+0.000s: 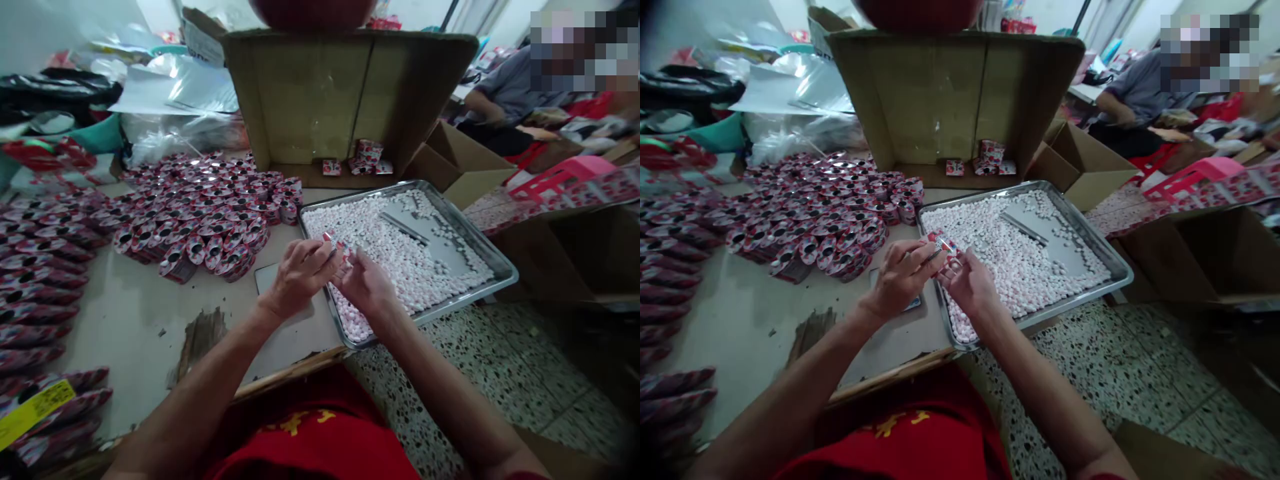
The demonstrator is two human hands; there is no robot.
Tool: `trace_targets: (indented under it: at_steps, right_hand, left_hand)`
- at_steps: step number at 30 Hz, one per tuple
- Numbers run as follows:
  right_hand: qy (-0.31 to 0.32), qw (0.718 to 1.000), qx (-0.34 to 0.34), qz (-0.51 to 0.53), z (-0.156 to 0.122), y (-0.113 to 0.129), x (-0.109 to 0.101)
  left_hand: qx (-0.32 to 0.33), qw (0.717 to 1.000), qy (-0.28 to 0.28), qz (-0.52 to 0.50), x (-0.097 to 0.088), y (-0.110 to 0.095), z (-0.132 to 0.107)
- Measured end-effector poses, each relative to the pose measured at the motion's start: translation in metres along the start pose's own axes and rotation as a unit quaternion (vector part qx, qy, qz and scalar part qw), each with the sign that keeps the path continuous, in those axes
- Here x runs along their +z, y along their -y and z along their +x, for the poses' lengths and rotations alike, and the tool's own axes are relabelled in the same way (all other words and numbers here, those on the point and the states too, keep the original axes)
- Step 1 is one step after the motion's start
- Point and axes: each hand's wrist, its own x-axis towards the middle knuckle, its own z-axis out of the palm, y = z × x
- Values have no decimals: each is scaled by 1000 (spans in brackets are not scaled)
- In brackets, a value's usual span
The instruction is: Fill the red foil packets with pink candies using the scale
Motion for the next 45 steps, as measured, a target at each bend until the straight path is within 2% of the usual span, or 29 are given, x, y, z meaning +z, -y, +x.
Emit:
trace_targets:
  at_steps: [2,4,6,9,12,15,17,20,23,26,28,31,37,41,45]
  right_hand:
    - [-36,997,14,61,-1,-2,2]
    - [-69,994,36,76,-1,-2,1]
    - [-76,993,59,73,-1,-1,-2]
    - [-66,993,90,48,-1,4,-9]
    - [-81,993,85,12,-2,13,-16]
    - [-104,992,57,-35,-3,22,-19]
    - [-111,991,34,-60,-2,26,-18]
    - [-55,995,18,-87,-1,24,-13]
    - [19,990,17,-137,-1,20,-9]
    - [16,984,43,-172,-2,21,-4]
    - [-3,980,61,-188,-3,26,1]
    - [-19,972,57,-229,-3,33,10]
    - [13,951,79,-299,-1,33,30]
    - [52,935,107,-334,-1,31,48]
    - [54,925,86,-367,-2,25,65]
  left_hand:
    - [-35,999,-8,-10,14,-6,-3]
    - [-117,992,-31,-44,24,-10,-8]
    - [-218,971,-44,-90,27,-13,-14]
    - [-352,920,-56,-160,18,-13,-26]
    - [-463,851,-61,-241,0,-9,-49]
    - [-533,791,-51,-297,-14,-5,-77]
    - [-550,771,-40,-317,-18,-4,-92]
    - [-543,779,-19,-313,-20,-2,-104]
    - [-519,819,-11,-244,-29,0,-107]
    - [-507,844,-31,-174,-51,2,-111]
    - [-514,843,-52,-152,-67,3,-116]
    - [-536,826,-81,-151,-88,6,-121]
    - [-522,834,-165,-74,-121,10,-113]
    - [-503,843,-181,-57,-132,13,-111]
    - [-499,846,-177,-67,-130,16,-116]
